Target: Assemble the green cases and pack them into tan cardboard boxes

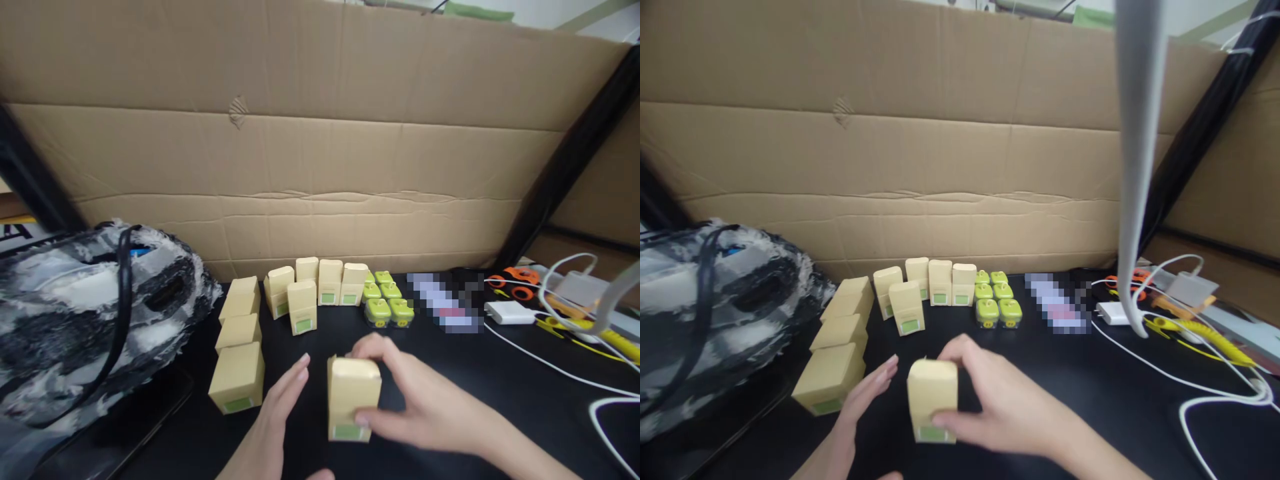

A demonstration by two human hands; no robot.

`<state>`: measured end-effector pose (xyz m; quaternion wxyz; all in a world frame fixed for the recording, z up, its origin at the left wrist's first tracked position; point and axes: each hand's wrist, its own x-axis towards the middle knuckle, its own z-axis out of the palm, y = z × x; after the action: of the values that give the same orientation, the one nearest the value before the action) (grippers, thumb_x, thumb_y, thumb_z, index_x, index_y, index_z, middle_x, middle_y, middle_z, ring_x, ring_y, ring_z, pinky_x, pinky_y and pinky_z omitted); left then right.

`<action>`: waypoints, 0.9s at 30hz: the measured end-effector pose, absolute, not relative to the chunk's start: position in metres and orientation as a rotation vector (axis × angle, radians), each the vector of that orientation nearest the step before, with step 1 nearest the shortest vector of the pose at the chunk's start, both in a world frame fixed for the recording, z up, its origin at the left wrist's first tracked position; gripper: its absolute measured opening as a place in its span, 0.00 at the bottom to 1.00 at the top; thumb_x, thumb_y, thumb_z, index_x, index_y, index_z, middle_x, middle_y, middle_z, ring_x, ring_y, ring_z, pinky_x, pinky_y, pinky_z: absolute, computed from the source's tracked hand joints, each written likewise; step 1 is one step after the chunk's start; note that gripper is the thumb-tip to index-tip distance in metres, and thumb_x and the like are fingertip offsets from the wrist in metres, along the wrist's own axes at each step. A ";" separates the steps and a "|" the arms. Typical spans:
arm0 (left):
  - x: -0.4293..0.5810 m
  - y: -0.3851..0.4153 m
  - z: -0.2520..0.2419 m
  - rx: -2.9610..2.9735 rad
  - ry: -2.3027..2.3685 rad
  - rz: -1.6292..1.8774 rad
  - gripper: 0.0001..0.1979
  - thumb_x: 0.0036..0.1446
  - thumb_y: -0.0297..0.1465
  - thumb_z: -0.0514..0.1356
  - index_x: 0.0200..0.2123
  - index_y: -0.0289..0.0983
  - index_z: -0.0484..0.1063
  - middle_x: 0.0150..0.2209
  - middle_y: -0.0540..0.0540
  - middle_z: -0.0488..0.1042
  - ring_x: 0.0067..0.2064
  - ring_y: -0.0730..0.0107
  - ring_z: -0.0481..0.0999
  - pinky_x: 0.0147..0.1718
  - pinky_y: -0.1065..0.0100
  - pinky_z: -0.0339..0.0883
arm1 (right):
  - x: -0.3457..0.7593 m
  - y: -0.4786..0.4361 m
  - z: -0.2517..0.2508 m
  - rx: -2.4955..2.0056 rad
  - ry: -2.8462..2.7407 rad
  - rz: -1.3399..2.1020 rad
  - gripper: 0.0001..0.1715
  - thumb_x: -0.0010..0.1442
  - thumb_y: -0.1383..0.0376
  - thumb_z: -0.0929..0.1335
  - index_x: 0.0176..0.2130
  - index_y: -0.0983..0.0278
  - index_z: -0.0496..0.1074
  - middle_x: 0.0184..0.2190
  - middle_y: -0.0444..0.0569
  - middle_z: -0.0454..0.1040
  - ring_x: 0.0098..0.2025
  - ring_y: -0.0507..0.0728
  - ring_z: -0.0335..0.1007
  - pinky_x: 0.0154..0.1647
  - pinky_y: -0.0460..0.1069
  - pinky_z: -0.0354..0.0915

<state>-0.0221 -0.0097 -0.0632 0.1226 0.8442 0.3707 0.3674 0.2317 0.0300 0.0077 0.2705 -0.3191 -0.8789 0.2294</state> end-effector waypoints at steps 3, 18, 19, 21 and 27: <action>-0.025 -0.001 -0.068 2.622 0.955 1.083 0.36 0.63 0.41 0.55 0.68 0.42 0.40 0.66 0.32 0.53 0.64 0.49 0.62 0.54 0.53 0.67 | 0.223 0.017 0.014 -0.722 -2.444 0.716 0.23 0.55 0.68 0.72 0.48 0.60 0.63 0.46 0.48 0.71 0.46 0.56 0.71 0.48 0.49 0.68; -0.028 -0.007 -0.047 2.778 0.905 1.069 0.16 0.62 0.34 0.60 0.50 0.38 0.62 0.50 0.37 0.76 0.55 0.57 0.74 0.50 0.62 0.73 | 0.227 0.015 0.008 -0.683 -2.271 0.586 0.28 0.71 0.55 0.53 0.24 0.61 0.62 0.26 0.49 0.68 0.28 0.55 0.64 0.29 0.50 0.61; -0.028 -0.008 -0.044 2.780 0.915 1.052 0.18 0.60 0.33 0.61 0.51 0.38 0.61 0.50 0.37 0.76 0.55 0.56 0.74 0.50 0.62 0.73 | 0.227 0.015 0.007 -0.731 -2.278 0.622 0.26 0.70 0.56 0.56 0.23 0.61 0.61 0.25 0.47 0.67 0.27 0.54 0.63 0.28 0.49 0.60; -0.029 -0.011 -0.040 2.719 0.931 1.025 0.21 0.56 0.30 0.62 0.52 0.38 0.60 0.50 0.37 0.75 0.56 0.54 0.72 0.51 0.59 0.72 | 0.227 0.016 0.004 -0.805 -2.313 0.735 0.24 0.64 0.51 0.65 0.23 0.61 0.60 0.25 0.45 0.66 0.28 0.53 0.62 0.27 0.48 0.59; -0.024 -0.010 -0.060 2.361 0.862 1.179 0.20 0.60 0.43 0.57 0.52 0.44 0.59 0.50 0.40 0.70 0.58 0.48 0.68 0.56 0.45 0.63 | 0.217 0.014 -0.004 -0.962 -2.439 0.708 0.28 0.44 0.56 0.79 0.25 0.61 0.57 0.28 0.41 0.63 0.30 0.53 0.62 0.28 0.46 0.58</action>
<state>-0.0238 -0.0097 -0.0603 0.1815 0.8363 0.3053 0.4177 0.2167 0.0140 -0.0044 0.2114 -0.3462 -0.8777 0.2549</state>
